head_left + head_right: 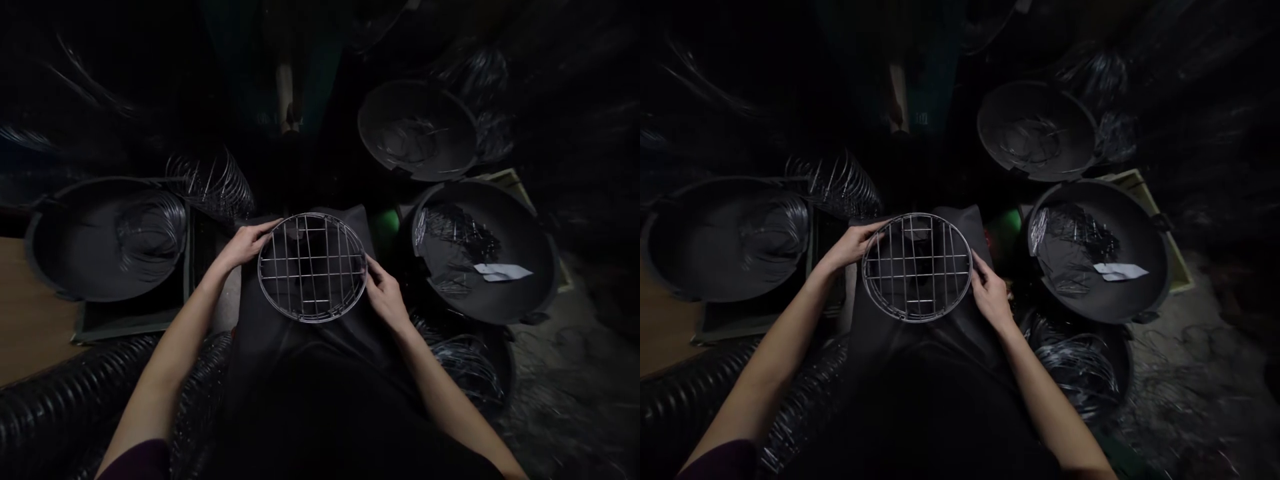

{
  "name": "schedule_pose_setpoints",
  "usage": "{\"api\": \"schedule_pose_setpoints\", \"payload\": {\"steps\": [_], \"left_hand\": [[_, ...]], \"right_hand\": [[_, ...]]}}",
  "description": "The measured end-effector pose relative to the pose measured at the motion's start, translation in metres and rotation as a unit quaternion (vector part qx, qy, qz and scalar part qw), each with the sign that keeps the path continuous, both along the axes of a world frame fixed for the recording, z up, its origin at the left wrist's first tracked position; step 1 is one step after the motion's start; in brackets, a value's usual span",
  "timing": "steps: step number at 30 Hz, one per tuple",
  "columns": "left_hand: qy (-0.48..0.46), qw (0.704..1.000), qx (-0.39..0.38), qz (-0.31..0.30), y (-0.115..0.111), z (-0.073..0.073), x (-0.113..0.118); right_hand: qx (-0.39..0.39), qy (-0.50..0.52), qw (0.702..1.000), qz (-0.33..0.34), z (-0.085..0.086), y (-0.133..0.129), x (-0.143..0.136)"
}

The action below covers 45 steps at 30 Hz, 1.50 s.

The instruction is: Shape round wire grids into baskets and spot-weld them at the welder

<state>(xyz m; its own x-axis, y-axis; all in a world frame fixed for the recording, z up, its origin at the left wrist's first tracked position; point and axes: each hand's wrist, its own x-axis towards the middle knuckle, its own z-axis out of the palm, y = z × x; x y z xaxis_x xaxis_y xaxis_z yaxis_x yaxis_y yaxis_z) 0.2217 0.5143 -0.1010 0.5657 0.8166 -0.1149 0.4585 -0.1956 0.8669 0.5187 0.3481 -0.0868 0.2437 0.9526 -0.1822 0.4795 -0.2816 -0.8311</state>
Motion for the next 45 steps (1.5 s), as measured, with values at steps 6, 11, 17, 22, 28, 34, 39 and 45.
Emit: {"api": "schedule_pose_setpoints", "payload": {"steps": [6,11,17,22,28,34,39,45], "left_hand": [[0.004,0.992,0.102,0.074,-0.012,-0.026,0.005],[-0.034,0.988,0.074,0.129,-0.026,-0.030,0.013],[-0.029,0.985,0.039,0.167,-0.029,-0.037,0.015],[-0.021,0.986,0.075,0.144,-0.029,-0.048,0.013],[-0.036,0.983,0.134,0.116,-0.027,-0.037,0.010],[-0.092,0.979,0.068,0.167,-0.029,0.008,0.003],[-0.058,0.993,0.024,0.099,-0.027,0.031,0.006],[-0.019,0.997,0.059,0.053,-0.022,0.027,0.007]], "right_hand": [[-0.038,-0.077,0.994,0.067,0.004,0.003,0.001],[0.042,-0.166,0.985,-0.009,0.001,-0.029,-0.016],[0.003,-0.203,0.973,0.106,-0.001,-0.065,-0.025],[-0.061,-0.273,0.953,0.115,-0.014,-0.063,-0.036],[-0.053,-0.239,0.963,0.108,-0.012,-0.060,-0.032],[-0.004,-0.057,0.998,-0.012,0.020,-0.033,-0.007],[0.009,0.046,0.998,-0.046,0.026,-0.003,-0.011],[-0.005,0.015,1.000,-0.025,0.028,0.000,-0.012]]}}
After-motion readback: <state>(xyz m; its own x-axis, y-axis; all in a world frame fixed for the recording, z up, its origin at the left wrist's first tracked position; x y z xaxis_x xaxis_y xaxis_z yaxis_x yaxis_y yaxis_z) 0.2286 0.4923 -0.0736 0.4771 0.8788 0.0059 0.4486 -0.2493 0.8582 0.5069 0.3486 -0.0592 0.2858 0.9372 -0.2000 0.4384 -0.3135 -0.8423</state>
